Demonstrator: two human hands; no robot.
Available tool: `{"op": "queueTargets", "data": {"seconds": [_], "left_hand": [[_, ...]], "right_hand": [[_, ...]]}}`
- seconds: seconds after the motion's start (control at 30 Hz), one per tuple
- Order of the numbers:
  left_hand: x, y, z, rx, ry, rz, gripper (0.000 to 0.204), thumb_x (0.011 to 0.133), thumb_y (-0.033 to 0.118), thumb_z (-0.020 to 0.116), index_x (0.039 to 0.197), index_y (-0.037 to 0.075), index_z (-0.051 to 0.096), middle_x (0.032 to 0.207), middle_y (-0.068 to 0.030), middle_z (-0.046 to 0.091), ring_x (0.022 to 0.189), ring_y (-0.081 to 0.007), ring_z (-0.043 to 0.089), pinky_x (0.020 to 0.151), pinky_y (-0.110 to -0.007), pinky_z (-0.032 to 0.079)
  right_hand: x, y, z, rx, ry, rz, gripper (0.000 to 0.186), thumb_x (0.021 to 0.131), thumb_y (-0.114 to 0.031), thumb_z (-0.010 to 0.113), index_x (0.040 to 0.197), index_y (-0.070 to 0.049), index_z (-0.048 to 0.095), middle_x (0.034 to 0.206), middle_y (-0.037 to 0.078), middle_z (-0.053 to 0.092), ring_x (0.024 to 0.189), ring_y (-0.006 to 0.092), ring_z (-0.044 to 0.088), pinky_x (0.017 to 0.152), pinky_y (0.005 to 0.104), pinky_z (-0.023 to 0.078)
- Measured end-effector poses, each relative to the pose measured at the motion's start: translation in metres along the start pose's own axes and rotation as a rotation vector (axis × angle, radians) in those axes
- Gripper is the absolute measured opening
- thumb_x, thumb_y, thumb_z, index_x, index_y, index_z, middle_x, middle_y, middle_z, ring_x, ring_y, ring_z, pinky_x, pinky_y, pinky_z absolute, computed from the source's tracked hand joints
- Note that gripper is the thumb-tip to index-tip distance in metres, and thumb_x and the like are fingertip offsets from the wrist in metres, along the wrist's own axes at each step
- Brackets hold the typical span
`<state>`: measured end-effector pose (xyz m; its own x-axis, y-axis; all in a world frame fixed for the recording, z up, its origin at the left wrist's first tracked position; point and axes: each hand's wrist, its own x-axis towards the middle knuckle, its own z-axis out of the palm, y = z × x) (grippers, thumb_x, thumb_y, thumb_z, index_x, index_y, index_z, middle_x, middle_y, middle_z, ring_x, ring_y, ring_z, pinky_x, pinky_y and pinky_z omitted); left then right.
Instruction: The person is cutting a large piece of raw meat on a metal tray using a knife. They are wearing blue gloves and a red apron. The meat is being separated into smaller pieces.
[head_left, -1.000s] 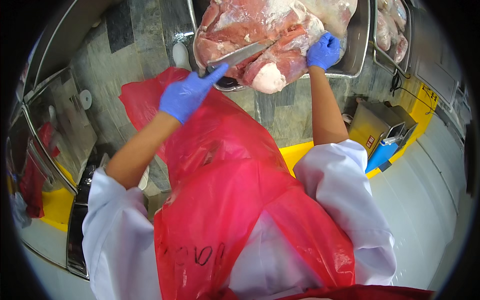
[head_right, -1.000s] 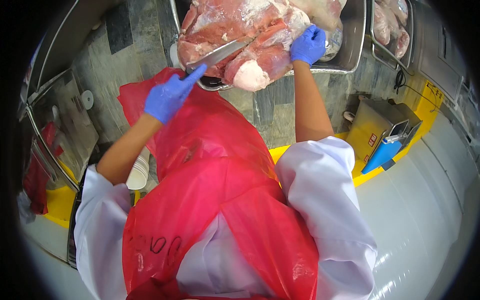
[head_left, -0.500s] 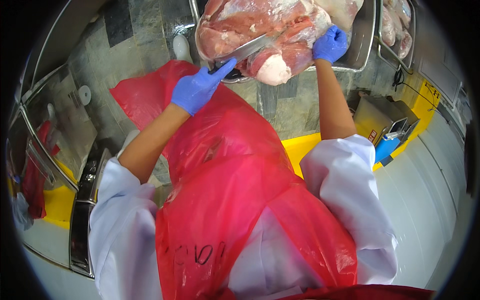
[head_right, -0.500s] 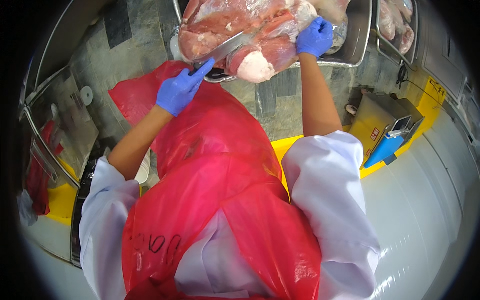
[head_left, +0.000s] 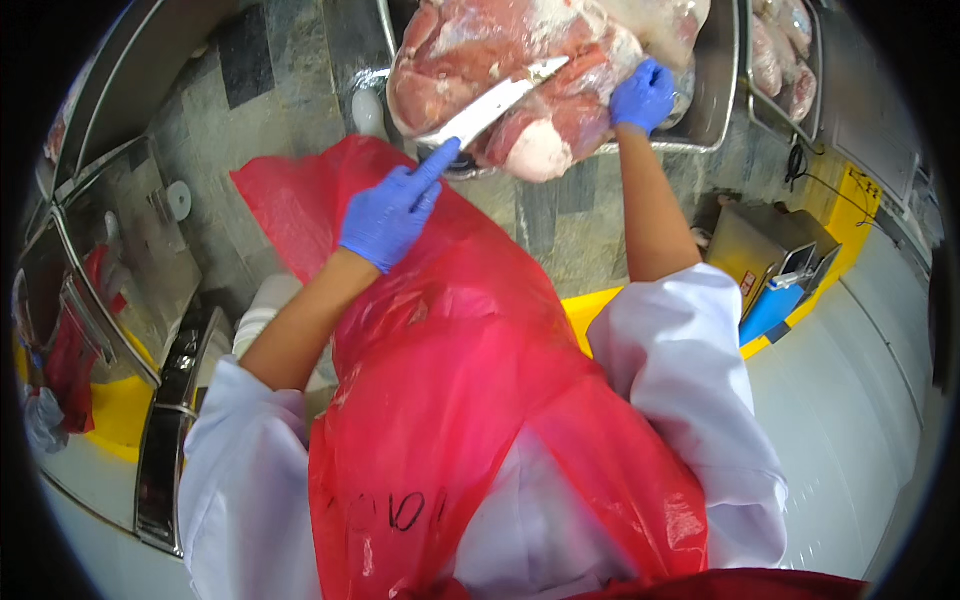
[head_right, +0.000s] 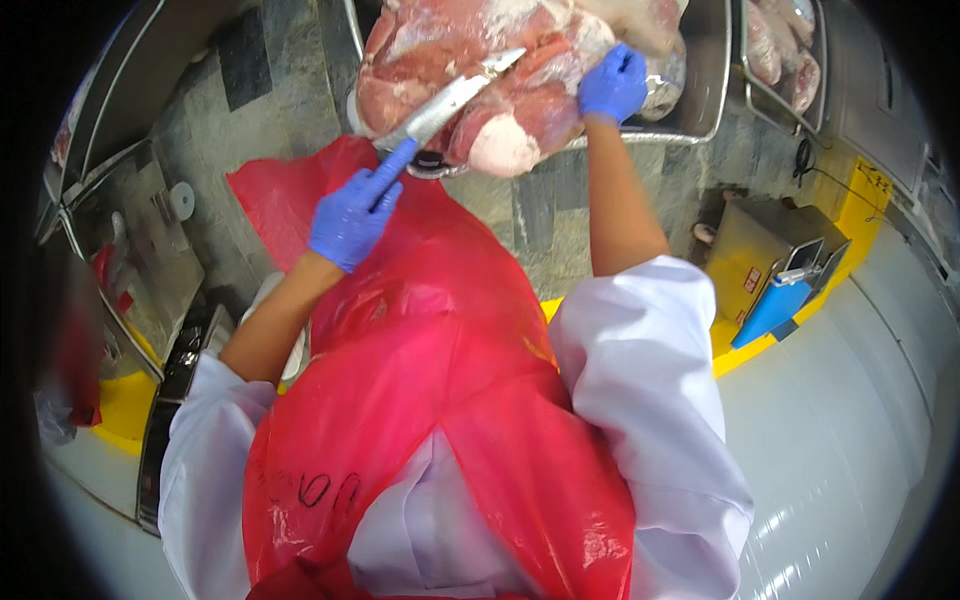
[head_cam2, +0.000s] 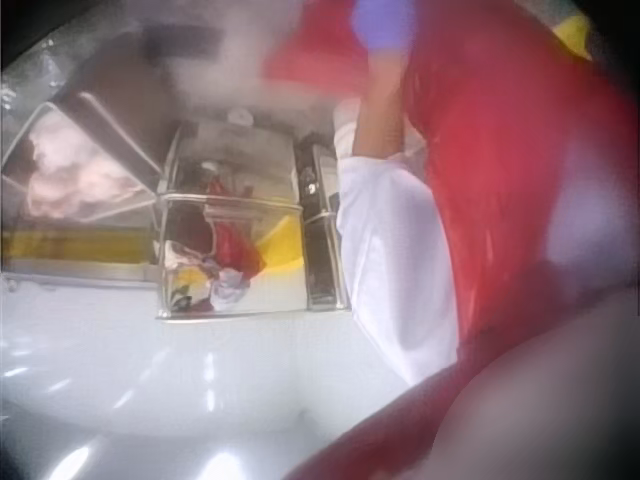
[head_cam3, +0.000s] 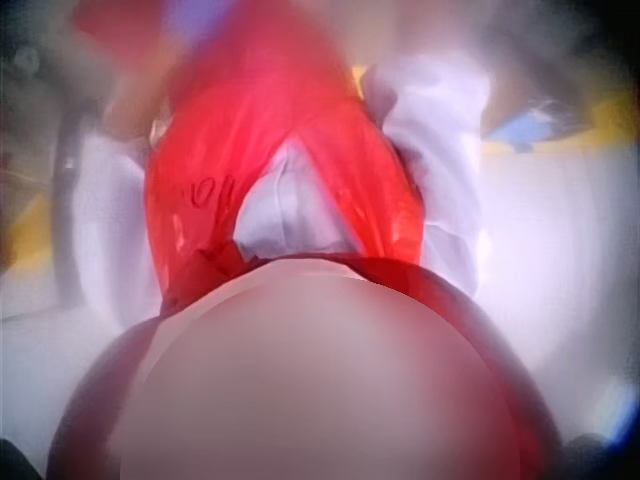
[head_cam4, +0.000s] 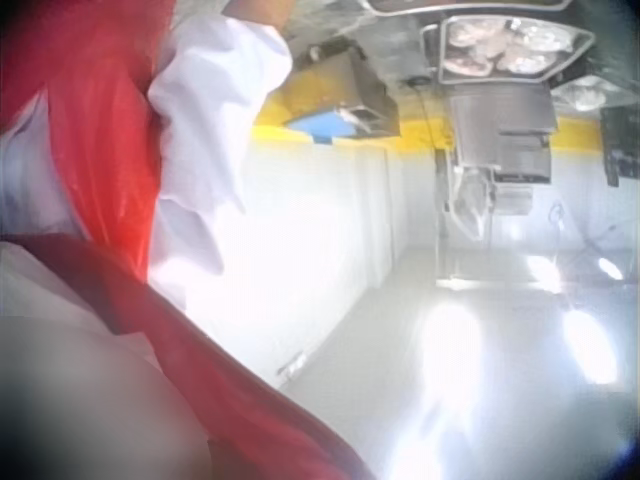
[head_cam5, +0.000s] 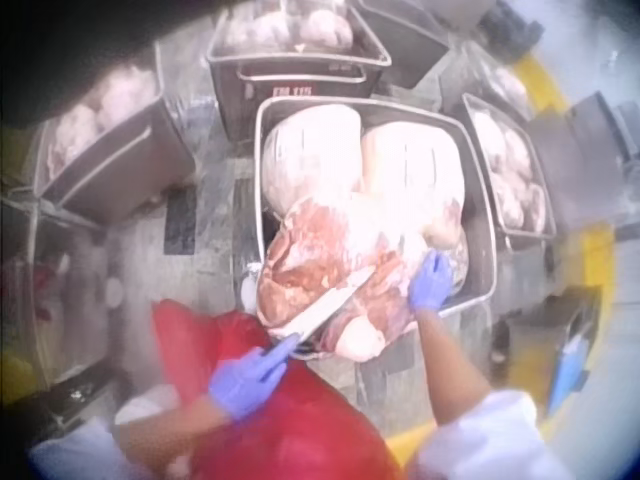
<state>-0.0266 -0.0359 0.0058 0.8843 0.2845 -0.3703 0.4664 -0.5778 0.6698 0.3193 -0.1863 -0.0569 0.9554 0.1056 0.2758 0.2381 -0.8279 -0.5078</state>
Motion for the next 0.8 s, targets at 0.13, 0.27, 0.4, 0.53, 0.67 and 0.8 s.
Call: {"op": "queueTargets", "data": {"seconds": [0.13,0.27,0.4,0.53,0.67,0.8], "left_hand": [[-0.011,0.001,-0.069,0.263,-0.125,-0.002,0.061,0.096,0.021,0.05,0.149,0.044,0.03,0.086,-0.0141,0.059,0.064,-0.0342,0.063,0.055,-0.046,0.053],[0.005,0.015,-0.092,0.462,-0.031,0.152,0.065,0.093,0.017,0.055,0.149,0.043,0.033,0.073,-0.0123,0.053,0.054,-0.0314,0.058,0.05,-0.043,0.051],[0.016,0.023,-0.098,0.541,-0.001,0.232,0.07,0.09,0.011,0.055,0.149,0.042,0.034,0.071,-0.0118,0.053,0.048,-0.0305,0.056,0.047,-0.042,0.051],[0.004,0.04,-0.1,0.575,-0.055,0.182,0.076,0.086,0.003,0.053,0.15,0.039,0.033,0.076,-0.0134,0.059,0.05,-0.0308,0.06,0.047,-0.041,0.052],[0.007,0.051,-0.103,0.536,-0.155,0.097,0.08,0.084,0.0,0.052,0.151,0.038,0.032,0.081,-0.0154,0.059,0.054,-0.0322,0.062,0.048,-0.042,0.052],[0.024,0.034,-0.073,0.369,0.102,0.233,0.081,0.083,0.0,0.053,0.15,0.041,0.032,0.077,-0.0144,0.053,0.054,-0.0329,0.059,0.048,-0.042,0.052]], "right_hand": [[-0.002,0.005,-0.001,-0.01,-0.01,0.018,0.038,0.096,-0.038,0.051,0.085,-0.004,0.065,0.086,0.019,0.068,0.076,0.0383,0.064,0.07,0.0445,0.049],[0.002,0.006,0.004,0.016,0.006,-0.002,0.037,0.095,-0.037,0.052,0.085,-0.004,0.065,0.085,0.019,0.068,0.076,0.038,0.064,0.07,0.0446,0.049],[0.0,-0.003,-0.002,-0.021,-0.003,-0.003,0.036,0.094,-0.036,0.052,0.084,-0.004,0.066,0.084,0.019,0.068,0.075,0.038,0.064,0.069,0.0449,0.049],[-0.001,0.0,-0.003,0.022,-0.003,0.062,0.035,0.094,-0.034,0.054,0.083,-0.003,0.066,0.082,0.019,0.068,0.073,0.0367,0.064,0.069,0.0435,0.049],[-0.002,0.003,-0.005,-0.004,-0.003,0.008,0.035,0.094,-0.034,0.054,0.084,-0.003,0.066,0.083,0.018,0.068,0.074,0.0365,0.064,0.07,0.043,0.049],[-0.003,-0.001,-0.004,-0.01,-0.018,0.002,0.034,0.094,-0.034,0.055,0.086,-0.003,0.065,0.081,0.018,0.068,0.072,0.0359,0.063,0.069,0.043,0.049]]}}
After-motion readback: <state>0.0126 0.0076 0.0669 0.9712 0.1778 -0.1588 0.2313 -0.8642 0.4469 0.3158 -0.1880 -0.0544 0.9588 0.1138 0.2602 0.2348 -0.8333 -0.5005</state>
